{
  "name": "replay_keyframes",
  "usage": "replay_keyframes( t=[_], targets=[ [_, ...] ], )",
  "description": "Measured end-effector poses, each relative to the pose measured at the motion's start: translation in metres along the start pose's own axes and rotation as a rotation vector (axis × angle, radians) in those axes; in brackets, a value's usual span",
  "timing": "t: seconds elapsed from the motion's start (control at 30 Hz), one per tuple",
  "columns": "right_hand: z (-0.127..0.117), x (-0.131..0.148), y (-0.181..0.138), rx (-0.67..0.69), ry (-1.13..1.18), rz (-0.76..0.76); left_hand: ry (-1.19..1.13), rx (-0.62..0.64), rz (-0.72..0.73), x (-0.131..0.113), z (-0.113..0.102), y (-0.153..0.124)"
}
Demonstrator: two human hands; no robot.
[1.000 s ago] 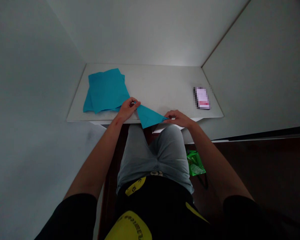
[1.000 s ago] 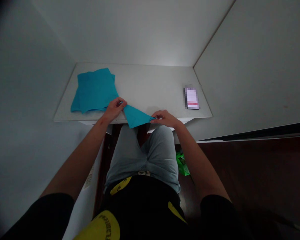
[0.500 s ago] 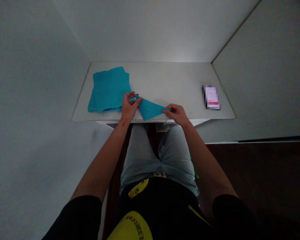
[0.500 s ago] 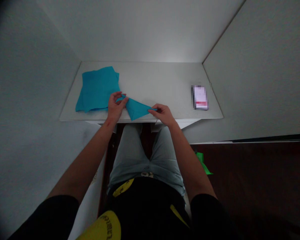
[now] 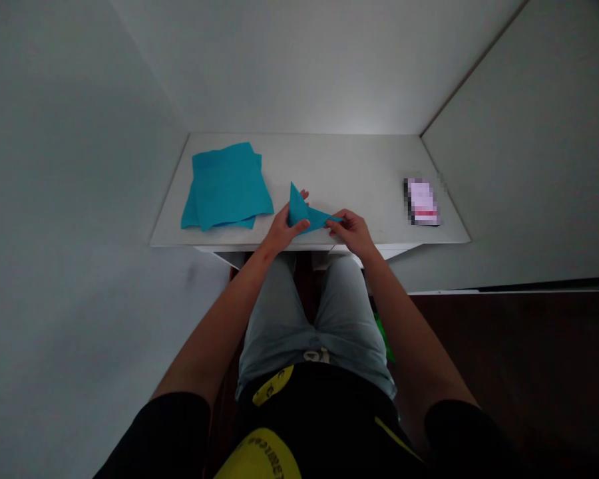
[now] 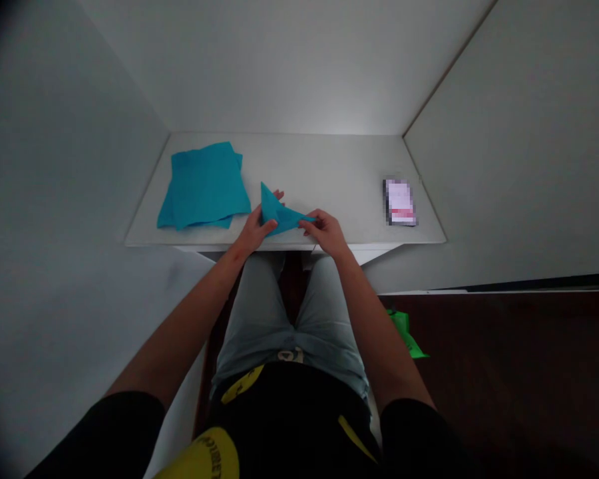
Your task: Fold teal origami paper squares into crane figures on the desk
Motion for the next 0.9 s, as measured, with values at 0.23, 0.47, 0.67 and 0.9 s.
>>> replay_keyframes(
  t=[0.23, 0.47, 0.67, 0.9],
  targets=[
    [-0.003, -0.001, 0.001, 0.016, 0.048, 0.015, 0.300, -0.048, -0.044, -0.002, -0.001, -0.004],
    [-0.008, -0.009, 0.006, -0.031, 0.071, -0.091, 0.184, -0.024, -0.108, -0.004, 0.003, 0.001],
    [-0.020, -0.015, 0.008, -0.180, -0.079, -0.169, 0.009, -0.080, -0.238, -0.002, -0.002, 0.003],
    [-0.009, -0.014, 0.011, -0.059, -0.023, -0.113, -0.031, -0.124, -0.266, 0.003, -0.004, 0.004]
  ],
)
Point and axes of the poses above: each hand's wrist, its own y-axis towards the middle knuckle, its own z-axis out of the palm, x = y × z, the point moved 6 cm from there along y, towards the middle knuckle, and after that the axes turned 3 degrees about z, right-handed, at the moved point
